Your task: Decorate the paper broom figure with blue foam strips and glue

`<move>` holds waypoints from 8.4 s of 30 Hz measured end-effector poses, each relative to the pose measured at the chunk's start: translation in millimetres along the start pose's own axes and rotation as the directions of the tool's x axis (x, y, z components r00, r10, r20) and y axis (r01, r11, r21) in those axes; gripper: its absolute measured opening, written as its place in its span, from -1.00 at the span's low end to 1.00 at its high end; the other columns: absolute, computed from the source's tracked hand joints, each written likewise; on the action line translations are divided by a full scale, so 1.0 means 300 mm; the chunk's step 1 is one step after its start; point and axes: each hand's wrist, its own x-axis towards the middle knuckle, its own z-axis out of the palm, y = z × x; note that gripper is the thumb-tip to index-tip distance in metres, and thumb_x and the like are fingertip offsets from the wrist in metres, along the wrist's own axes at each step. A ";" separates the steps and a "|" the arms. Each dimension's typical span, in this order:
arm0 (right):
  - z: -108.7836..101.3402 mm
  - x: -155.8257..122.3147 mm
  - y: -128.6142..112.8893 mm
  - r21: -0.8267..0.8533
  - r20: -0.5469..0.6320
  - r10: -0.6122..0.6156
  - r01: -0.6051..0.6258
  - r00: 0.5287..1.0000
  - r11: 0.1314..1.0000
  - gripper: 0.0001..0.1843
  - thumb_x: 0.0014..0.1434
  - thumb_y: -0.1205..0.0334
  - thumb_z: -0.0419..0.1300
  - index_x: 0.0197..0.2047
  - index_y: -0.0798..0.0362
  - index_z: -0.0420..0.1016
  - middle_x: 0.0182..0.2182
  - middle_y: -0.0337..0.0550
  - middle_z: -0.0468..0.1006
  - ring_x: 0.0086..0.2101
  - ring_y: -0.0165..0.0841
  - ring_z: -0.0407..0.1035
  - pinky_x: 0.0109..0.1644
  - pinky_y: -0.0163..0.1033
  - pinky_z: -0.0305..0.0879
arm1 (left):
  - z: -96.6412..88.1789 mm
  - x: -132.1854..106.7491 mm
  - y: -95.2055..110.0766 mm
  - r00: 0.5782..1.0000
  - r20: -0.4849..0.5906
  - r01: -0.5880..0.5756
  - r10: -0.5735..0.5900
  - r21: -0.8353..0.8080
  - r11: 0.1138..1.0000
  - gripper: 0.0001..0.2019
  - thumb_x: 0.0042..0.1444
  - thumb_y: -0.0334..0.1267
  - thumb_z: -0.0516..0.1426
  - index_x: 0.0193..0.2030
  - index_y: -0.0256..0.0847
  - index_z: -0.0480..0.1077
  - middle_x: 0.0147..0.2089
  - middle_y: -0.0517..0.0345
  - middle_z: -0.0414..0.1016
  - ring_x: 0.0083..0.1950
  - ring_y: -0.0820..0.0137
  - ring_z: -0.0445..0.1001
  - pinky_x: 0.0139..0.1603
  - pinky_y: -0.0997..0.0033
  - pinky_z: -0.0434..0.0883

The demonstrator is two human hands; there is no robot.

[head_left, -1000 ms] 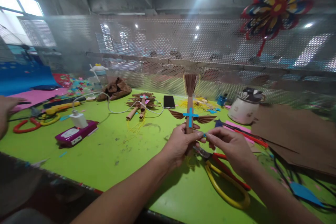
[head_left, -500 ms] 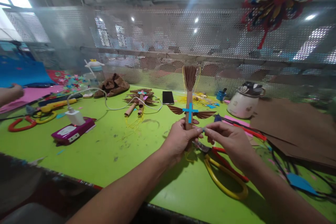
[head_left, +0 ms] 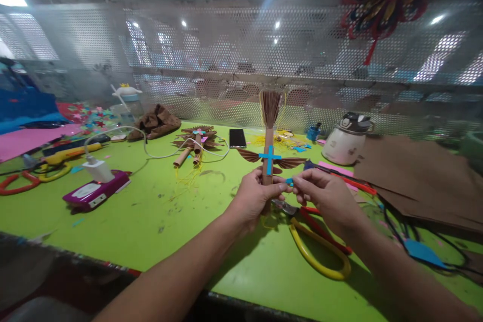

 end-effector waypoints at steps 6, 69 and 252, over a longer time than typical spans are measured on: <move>0.009 -0.006 -0.013 -0.026 0.009 0.010 -0.010 1.000 1.000 -0.74 0.06 0.09 0.23 -0.45 0.13 0.41 -0.60 -0.28 0.40 -0.58 -0.52 0.24 -0.48 -0.37 0.18 | -0.002 -0.002 -0.002 1.000 -0.005 -0.008 0.008 0.024 1.000 -0.69 -0.14 -0.47 0.25 -0.24 -0.32 0.27 -0.37 0.12 0.43 -0.54 0.54 0.39 -0.53 0.52 0.33; -0.008 -0.009 -0.023 -0.111 0.014 0.036 -0.034 0.999 0.993 -0.73 -0.08 0.07 0.30 -0.39 0.11 0.58 -0.57 -0.21 0.47 -0.57 -0.46 0.21 -0.50 -0.32 0.17 | -0.009 0.008 -0.008 0.991 0.103 0.096 -0.081 -0.143 0.985 -0.77 -0.03 -0.55 0.15 -0.27 -0.29 0.20 -0.51 0.11 0.45 -0.54 0.51 0.43 -0.51 0.59 0.36; -0.061 0.082 -0.168 -0.236 0.155 0.006 0.032 0.988 0.971 -0.70 -0.01 0.00 0.23 -0.46 0.09 0.43 -0.62 -0.25 0.40 -0.59 -0.45 0.31 -0.50 -0.32 0.28 | 0.032 -0.036 -0.052 0.984 0.134 0.110 -0.120 0.083 0.991 -0.68 -0.18 -0.37 0.27 -0.31 -0.28 0.24 -0.54 0.21 0.35 -0.56 0.55 0.32 -0.58 0.59 0.15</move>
